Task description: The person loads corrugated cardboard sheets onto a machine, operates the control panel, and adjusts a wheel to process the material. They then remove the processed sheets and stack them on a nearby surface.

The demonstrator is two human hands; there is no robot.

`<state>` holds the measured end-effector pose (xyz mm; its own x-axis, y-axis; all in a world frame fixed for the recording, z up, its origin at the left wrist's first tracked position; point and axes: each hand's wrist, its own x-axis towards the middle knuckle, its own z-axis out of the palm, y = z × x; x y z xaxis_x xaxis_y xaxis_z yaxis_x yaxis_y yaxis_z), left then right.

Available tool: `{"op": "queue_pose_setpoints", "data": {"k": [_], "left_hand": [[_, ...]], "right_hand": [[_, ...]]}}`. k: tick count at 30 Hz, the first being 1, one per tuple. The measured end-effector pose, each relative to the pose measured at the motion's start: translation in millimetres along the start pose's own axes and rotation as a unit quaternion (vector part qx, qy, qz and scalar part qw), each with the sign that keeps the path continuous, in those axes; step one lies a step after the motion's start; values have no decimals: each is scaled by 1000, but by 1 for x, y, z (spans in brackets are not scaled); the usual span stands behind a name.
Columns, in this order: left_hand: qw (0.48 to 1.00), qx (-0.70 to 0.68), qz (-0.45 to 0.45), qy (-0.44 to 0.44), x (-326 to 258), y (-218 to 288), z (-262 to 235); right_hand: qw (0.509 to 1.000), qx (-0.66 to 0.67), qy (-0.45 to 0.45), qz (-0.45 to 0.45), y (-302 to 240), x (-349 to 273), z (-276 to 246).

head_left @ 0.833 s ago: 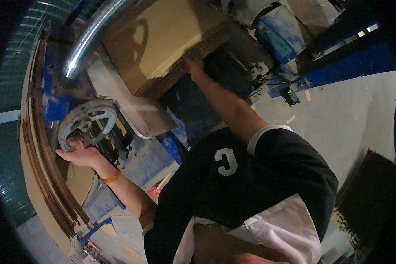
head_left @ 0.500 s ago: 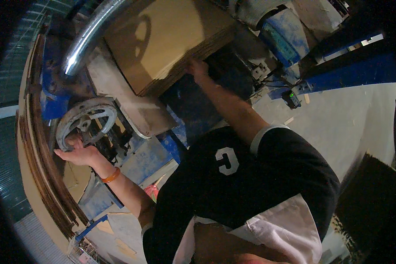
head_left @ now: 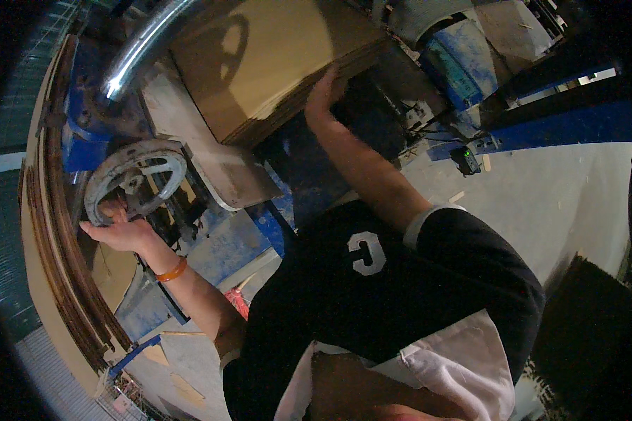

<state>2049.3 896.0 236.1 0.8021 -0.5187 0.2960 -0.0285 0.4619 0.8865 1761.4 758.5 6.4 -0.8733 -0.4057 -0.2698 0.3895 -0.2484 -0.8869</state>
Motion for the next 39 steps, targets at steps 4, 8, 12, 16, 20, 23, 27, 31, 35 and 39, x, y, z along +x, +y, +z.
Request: {"op": "queue_pose_setpoints", "data": {"k": [4, 8, 12, 16, 20, 23, 27, 31, 35, 39], "left_hand": [[997, 50, 58, 25, -8, 5, 7], [998, 33, 40, 47, -15, 9, 14], [999, 26, 16, 40, -17, 11, 16], [1000, -1, 3, 27, -15, 12, 16], [1000, -22, 7, 19, -12, 9, 12], [999, -36, -30, 8, -11, 6, 9], [1000, -17, 2, -2, -12, 5, 6], [999, -25, 2, -26, -16, 5, 6], [1000, -5, 16, 13, -16, 5, 8], [999, -26, -23, -28, -16, 8, 7]], "right_hand": [[978, -200, -1, 56, -6, 2, 32], [965, -139, -76, 210, 22, 18, 34], [951, -303, 60, 14, 53, 28, 42], [982, -116, -125, 80, 59, 33, 40], [947, -289, -96, 106, 43, 32, 35], [924, -366, -86, 68, 24, 26, 33], [930, -301, -169, 123, -5, 19, 19], [967, -214, -137, -20, -36, -21, 8], [940, -3, -243, -239, -92, -91, 1], [684, -3, -634, -359, -152, -156, -3]]}}
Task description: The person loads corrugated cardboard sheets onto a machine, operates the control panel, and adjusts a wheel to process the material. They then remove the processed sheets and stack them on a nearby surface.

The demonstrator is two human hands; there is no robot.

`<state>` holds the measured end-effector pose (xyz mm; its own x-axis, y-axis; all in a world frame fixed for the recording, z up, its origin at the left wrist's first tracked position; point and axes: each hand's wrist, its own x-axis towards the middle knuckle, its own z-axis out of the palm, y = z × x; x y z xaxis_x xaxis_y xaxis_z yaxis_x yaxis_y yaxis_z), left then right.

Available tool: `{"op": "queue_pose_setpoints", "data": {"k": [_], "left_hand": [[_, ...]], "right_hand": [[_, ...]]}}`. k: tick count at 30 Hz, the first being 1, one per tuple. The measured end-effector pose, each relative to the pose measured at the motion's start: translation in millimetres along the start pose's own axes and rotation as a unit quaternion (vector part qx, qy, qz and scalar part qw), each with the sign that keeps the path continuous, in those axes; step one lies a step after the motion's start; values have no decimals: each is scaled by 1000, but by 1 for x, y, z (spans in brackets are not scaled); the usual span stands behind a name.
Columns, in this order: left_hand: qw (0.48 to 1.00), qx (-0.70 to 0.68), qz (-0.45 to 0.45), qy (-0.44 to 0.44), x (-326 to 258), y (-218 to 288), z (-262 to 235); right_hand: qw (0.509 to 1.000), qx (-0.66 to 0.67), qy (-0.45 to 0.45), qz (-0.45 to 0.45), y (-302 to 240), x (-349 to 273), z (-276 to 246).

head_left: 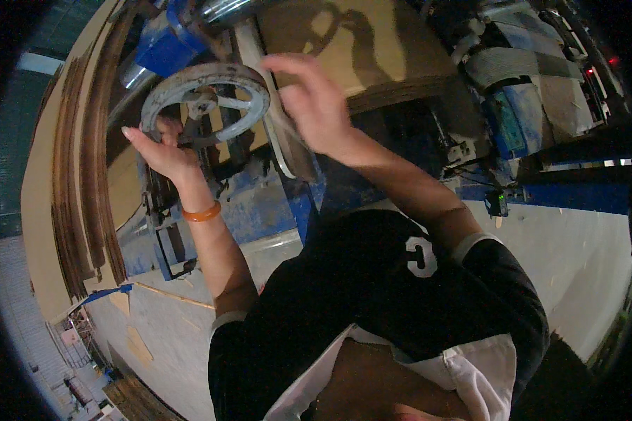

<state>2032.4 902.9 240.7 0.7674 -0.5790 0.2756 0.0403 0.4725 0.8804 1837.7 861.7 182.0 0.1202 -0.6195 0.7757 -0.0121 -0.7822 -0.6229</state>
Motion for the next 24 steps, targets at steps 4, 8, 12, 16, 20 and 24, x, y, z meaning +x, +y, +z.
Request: {"op": "queue_pose_setpoints", "data": {"k": [4, 8, 12, 16, 20, 24], "left_hand": [[1000, -15, -15, -10, -1, 0, 1], [998, -48, -23, 21, -1, -4, 0], [998, -47, -26, 14, 4, -9, -7], [997, -53, -50, -7, 8, -15, -14], [998, -52, -39, -1, 5, -13, -13], [996, -72, -46, 15, -4, -10, -5]], "right_hand": [[996, 25, 53, -68, -34, 42, 10], [988, 16, 98, -118, -45, 83, -6], [990, -65, -121, -23, -50, 82, -16], [982, 27, -161, 90, -39, 70, 7], [978, 21, -162, 128, -31, 65, 24], [984, -55, -161, 58, -32, 72, 25]]}}
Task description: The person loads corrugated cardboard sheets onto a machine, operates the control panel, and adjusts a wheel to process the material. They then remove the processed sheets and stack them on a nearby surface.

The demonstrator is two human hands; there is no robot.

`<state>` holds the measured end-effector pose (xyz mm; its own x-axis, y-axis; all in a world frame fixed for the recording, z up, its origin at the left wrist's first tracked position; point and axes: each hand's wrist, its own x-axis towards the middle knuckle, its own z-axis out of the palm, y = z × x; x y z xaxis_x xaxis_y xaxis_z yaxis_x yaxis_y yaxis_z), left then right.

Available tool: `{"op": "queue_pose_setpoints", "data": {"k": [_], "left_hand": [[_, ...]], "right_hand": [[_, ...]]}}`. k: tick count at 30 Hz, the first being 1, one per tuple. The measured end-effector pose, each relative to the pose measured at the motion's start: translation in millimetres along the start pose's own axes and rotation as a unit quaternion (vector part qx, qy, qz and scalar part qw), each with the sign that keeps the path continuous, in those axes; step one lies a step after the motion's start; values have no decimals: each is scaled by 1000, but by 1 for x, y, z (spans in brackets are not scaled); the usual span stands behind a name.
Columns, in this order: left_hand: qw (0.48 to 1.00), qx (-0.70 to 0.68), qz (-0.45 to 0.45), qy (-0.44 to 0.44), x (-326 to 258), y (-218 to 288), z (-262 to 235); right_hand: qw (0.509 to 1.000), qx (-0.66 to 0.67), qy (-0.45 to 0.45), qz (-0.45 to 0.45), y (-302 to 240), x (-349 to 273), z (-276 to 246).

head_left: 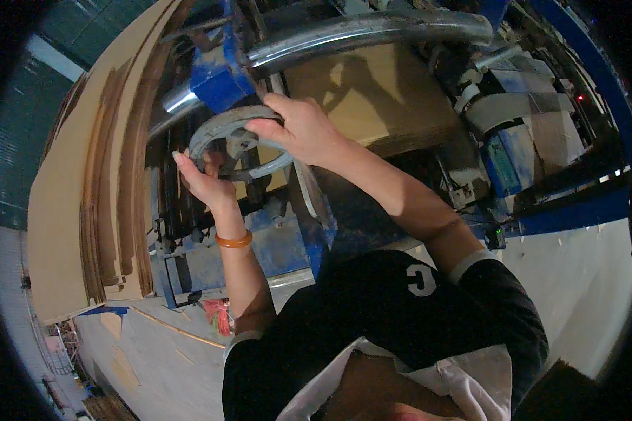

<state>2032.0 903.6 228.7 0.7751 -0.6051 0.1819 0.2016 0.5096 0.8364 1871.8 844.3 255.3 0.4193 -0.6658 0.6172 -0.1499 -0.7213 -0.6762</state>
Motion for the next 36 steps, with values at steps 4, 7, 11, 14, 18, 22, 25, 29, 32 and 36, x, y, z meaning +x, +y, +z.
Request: {"op": "queue_pose_setpoints", "data": {"k": [4, 7, 11, 14, 18, 22, 25, 29, 32, 36], "left_hand": [[999, -52, -10, -12, -7, 1, 6], [1000, -29, -4, -1, -7, 2, 6], [1000, -3, -1, -10, -4, 0, 2], [1000, 0, 4, -16, 0, -2, -1], [1000, 15, -2, -9, 2, -3, -4], [999, 36, 3, -18, 5, -2, -8], [997, 66, 14, -30, 8, 3, -8], [988, 141, 49, -44, 8, 11, -3], [989, 130, 26, -59, 6, 17, 2], [985, 167, 43, -31, 1, 21, 11]], "right_hand": [[999, -51, 3, -16, -5, 2, -3], [998, -47, 24, -27, -7, 3, -3], [998, -22, 34, -39, -8, 1, -3], [999, 4, 19, -29, -9, 0, -5], [998, -46, 26, -21, -12, -4, -8], [994, -60, 53, -70, -15, 1, -6], [998, -36, 16, -51, -14, 4, -4], [998, 15, 43, -33, -9, 1, 1], [993, 33, 97, -50, -2, -2, 7], [981, 37, 158, -102, 3, -2, 13]]}}
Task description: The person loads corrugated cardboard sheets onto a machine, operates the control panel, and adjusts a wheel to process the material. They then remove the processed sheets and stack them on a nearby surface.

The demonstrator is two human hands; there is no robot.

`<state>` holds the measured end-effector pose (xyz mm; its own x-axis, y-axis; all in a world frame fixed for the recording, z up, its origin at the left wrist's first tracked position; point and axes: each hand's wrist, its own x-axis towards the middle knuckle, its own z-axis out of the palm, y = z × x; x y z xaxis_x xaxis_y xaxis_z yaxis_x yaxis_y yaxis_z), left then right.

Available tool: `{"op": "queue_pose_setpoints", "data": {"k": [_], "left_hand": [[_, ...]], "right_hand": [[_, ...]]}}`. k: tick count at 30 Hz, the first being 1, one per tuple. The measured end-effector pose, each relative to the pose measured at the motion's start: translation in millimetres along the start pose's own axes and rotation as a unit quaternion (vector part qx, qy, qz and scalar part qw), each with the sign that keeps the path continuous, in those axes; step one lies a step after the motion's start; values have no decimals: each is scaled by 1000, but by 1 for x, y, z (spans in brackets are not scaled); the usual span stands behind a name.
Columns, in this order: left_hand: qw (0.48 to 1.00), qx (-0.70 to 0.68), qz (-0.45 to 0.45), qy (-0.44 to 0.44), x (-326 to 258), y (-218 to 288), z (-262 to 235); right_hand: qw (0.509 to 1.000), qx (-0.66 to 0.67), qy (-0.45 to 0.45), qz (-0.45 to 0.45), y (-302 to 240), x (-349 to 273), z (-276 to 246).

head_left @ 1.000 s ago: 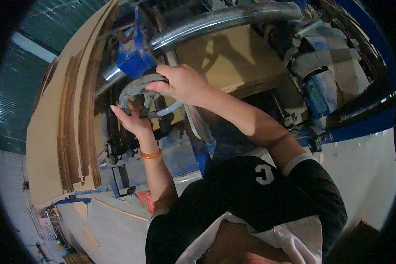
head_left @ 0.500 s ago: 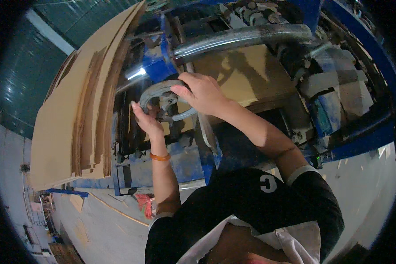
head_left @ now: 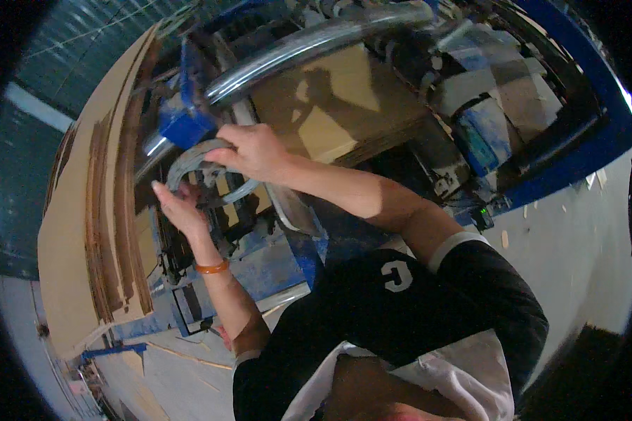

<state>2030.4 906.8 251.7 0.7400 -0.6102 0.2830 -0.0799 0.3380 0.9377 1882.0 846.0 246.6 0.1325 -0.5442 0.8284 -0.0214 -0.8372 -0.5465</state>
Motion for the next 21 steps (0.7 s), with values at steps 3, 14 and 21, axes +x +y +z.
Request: {"op": "queue_pose_setpoints", "data": {"k": [3, 14, 21], "left_hand": [[999, -36, -24, 2, -4, 7, 2], [999, -11, -47, 23, 0, 12, 3], [1000, -12, 5, -8, -3, 7, 2]], "right_hand": [[1000, 8, 15, -21, 1, 0, 1], [1000, 5, 11, -6, 6, -6, 4], [1000, -5, -23, 18, 1, -3, -1]]}}
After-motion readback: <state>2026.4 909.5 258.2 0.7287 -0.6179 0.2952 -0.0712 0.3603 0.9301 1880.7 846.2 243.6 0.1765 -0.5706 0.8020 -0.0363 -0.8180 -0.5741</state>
